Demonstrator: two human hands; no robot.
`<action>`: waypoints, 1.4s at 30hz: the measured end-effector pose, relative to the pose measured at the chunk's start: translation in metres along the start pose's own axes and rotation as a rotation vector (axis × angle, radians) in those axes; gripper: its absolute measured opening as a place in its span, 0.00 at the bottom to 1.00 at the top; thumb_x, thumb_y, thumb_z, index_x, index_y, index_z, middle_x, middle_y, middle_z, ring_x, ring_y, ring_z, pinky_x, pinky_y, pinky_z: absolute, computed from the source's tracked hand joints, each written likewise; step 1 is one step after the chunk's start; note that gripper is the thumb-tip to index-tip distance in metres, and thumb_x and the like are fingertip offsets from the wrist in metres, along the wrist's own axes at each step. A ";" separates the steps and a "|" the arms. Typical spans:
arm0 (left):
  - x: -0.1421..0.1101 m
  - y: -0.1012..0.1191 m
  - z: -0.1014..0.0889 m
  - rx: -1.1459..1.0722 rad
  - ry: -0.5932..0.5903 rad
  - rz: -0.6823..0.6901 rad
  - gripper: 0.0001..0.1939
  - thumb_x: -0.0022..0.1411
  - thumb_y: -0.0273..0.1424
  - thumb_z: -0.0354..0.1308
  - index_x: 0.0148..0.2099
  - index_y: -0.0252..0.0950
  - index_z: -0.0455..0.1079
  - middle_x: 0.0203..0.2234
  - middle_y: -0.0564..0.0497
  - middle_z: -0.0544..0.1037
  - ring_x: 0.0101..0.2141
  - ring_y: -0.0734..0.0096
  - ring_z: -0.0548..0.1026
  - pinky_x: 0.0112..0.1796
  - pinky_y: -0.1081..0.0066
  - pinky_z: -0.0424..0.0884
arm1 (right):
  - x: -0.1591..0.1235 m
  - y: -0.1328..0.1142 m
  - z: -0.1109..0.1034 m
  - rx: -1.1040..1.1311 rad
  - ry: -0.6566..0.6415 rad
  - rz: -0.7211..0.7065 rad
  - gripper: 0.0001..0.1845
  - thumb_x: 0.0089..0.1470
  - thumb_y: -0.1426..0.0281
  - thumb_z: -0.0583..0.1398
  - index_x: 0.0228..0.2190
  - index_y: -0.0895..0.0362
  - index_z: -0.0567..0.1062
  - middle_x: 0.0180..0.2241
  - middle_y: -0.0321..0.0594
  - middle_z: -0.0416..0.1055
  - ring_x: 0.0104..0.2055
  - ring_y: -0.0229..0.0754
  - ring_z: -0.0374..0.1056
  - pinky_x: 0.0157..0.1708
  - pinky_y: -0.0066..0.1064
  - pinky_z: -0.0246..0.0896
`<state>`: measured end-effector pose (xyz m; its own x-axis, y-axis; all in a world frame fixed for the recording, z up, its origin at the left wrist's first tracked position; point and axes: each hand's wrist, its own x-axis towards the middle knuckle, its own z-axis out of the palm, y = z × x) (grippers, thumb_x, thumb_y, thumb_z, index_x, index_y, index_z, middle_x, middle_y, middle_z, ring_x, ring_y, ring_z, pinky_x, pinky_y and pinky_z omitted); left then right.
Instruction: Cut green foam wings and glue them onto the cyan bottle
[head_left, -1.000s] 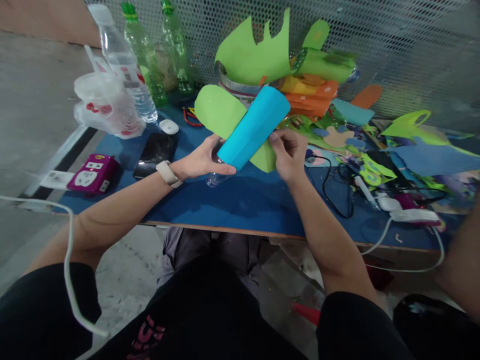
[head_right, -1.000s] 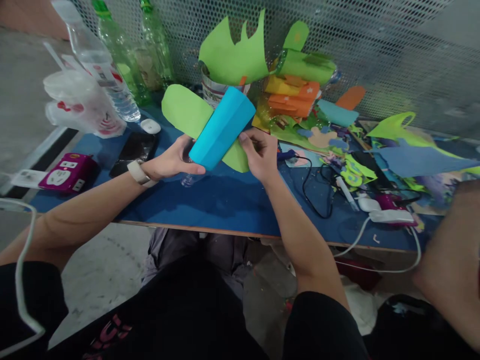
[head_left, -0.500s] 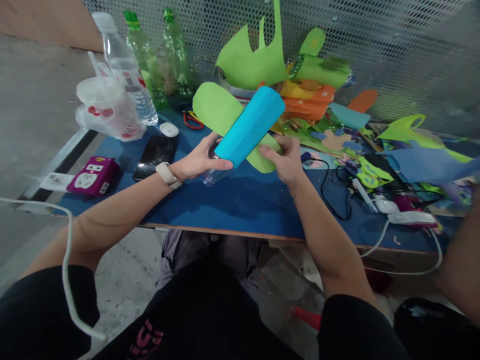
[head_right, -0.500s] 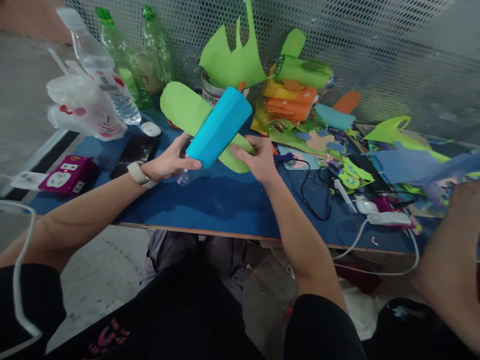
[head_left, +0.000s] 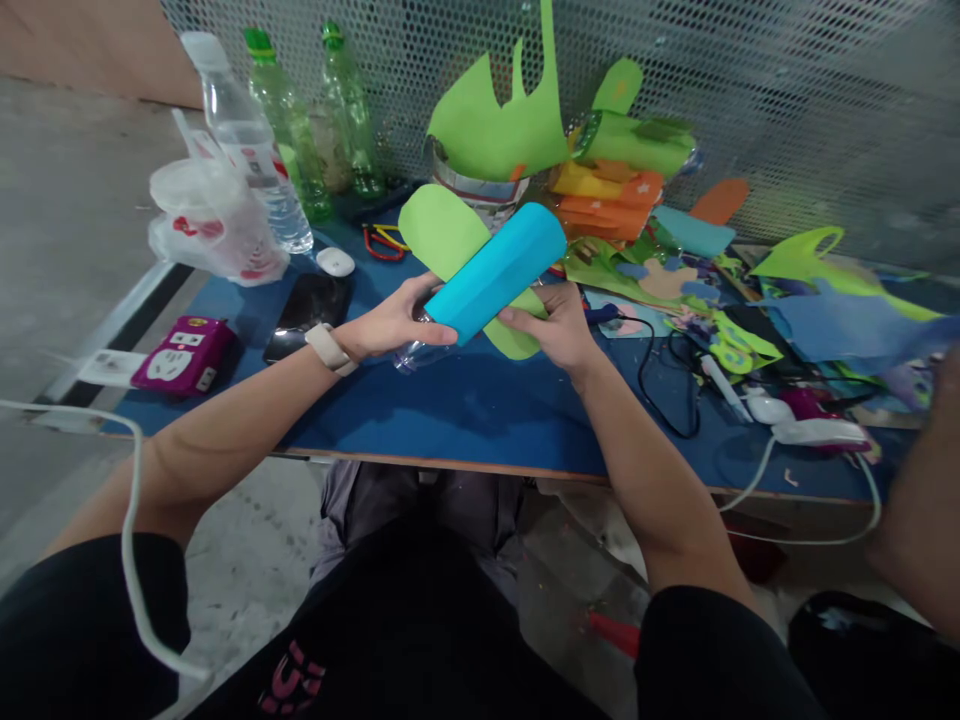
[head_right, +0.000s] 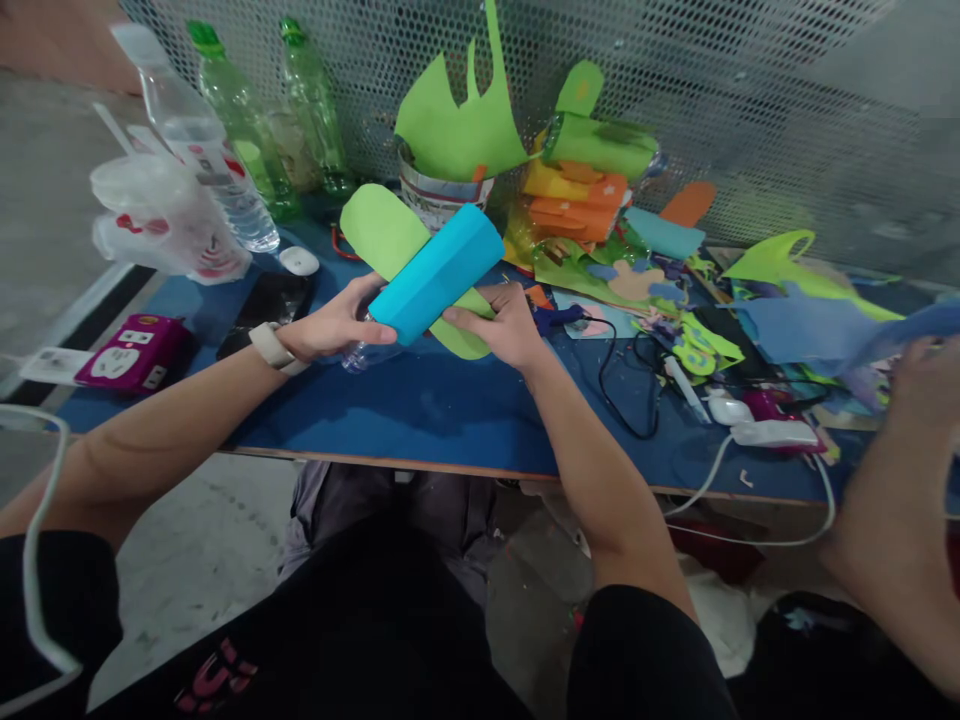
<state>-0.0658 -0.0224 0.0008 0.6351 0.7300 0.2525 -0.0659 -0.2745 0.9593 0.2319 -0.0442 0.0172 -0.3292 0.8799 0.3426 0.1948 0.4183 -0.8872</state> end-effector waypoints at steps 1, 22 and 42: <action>0.000 0.000 0.000 0.006 -0.002 -0.002 0.53 0.55 0.59 0.86 0.75 0.43 0.76 0.63 0.37 0.84 0.62 0.32 0.84 0.61 0.37 0.84 | 0.000 0.000 0.000 -0.007 -0.004 0.004 0.38 0.51 0.29 0.78 0.27 0.50 0.83 0.25 0.41 0.80 0.32 0.57 0.84 0.31 0.52 0.89; 0.000 0.005 -0.005 0.190 -0.065 0.037 0.46 0.58 0.59 0.84 0.70 0.43 0.77 0.60 0.39 0.84 0.59 0.39 0.84 0.52 0.46 0.89 | -0.004 -0.020 0.008 0.145 -0.180 0.076 0.30 0.46 0.41 0.86 0.37 0.51 0.91 0.40 0.46 0.92 0.38 0.61 0.90 0.46 0.61 0.94; 0.000 0.008 -0.006 0.234 -0.074 0.072 0.47 0.61 0.61 0.82 0.73 0.44 0.77 0.62 0.38 0.85 0.55 0.42 0.86 0.48 0.51 0.88 | -0.003 -0.014 0.013 0.156 -0.146 0.114 0.33 0.45 0.39 0.86 0.38 0.49 0.88 0.37 0.44 0.90 0.38 0.62 0.89 0.42 0.61 0.94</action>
<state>-0.0706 -0.0209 0.0092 0.6906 0.6577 0.3009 0.0612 -0.4676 0.8818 0.2184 -0.0554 0.0242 -0.4455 0.8729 0.1991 0.0975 0.2683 -0.9584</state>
